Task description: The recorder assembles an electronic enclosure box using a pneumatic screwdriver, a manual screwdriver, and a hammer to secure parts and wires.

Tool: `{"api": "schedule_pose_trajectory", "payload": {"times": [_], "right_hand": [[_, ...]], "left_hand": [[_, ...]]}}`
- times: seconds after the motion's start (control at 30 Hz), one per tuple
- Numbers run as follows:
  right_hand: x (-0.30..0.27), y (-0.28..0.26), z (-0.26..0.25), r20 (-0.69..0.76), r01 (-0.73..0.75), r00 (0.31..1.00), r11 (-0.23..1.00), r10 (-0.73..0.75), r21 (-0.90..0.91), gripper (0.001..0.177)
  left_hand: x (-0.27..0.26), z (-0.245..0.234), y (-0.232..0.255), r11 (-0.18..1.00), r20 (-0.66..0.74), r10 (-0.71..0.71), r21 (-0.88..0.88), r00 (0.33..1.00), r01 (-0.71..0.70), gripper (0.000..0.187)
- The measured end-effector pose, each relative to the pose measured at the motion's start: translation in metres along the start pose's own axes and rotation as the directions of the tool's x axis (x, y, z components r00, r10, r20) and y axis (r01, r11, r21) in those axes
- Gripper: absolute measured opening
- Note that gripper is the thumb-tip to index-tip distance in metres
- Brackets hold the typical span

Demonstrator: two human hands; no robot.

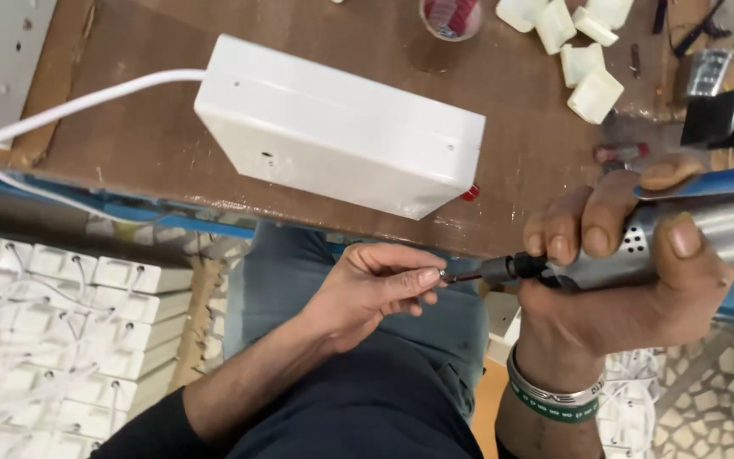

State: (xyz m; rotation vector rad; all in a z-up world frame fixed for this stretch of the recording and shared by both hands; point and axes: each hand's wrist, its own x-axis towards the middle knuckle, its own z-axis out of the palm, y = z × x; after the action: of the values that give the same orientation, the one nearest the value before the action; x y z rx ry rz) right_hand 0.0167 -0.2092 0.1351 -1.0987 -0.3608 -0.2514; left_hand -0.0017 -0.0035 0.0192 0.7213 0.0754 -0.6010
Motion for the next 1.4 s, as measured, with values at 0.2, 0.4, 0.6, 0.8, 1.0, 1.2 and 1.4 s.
{"api": "schedule_pose_trajectory", "payload": {"times": [0.2, 0.4, 0.6, 0.8, 1.0, 1.2, 1.4], "right_hand": [[0.005, 0.004, 0.017, -0.013, 0.032, 0.999, 0.999, -0.032, -0.03, 0.025], [0.008, 0.008, 0.019, 0.035, 0.006, 0.999, 0.999, -0.004, -0.04, 0.027], [0.011, 0.013, 0.024, 0.054, 0.028, 0.998, 0.999, -0.026, -0.047, 0.026], [0.01, 0.023, 0.033, 0.016, 0.023, 1.0, 0.999, -0.022, -0.044, 0.027], [0.011, 0.026, 0.035, -0.031, 0.032, 0.999, 0.997, -0.034, -0.065, 0.028], [0.02, 0.03, 0.038, 0.001, -0.002, 1.0, 1.0, 0.002, -0.007, 0.028], [0.063, 0.063, 0.08, 0.16, -0.019, 0.987, 1.0, 0.019, 0.001, 0.032]], "left_hand": [[-0.006, -0.006, 0.01, 0.999, 0.013, 0.035, 0.008, 0.999, -0.035, 0.024], [-0.009, -0.01, 0.014, 0.999, 0.014, 0.046, 0.013, 0.999, -0.046, 0.023], [-0.01, -0.015, 0.017, 0.996, 0.032, 0.076, 0.038, 0.997, -0.077, 0.024], [-0.013, -0.014, 0.015, 0.996, 0.007, 0.087, 0.017, 0.996, -0.088, 0.024], [-0.013, -0.007, 0.008, 0.977, -0.021, 0.214, 0.025, 0.977, -0.214, 0.019], [-0.012, -0.012, 0.017, 0.881, 0.026, 0.448, 0.159, 0.894, -0.446, 0.012], [-0.034, -0.009, 0.09, 0.534, 0.042, 0.717, 0.607, 0.696, -0.588, 0.032]]}}
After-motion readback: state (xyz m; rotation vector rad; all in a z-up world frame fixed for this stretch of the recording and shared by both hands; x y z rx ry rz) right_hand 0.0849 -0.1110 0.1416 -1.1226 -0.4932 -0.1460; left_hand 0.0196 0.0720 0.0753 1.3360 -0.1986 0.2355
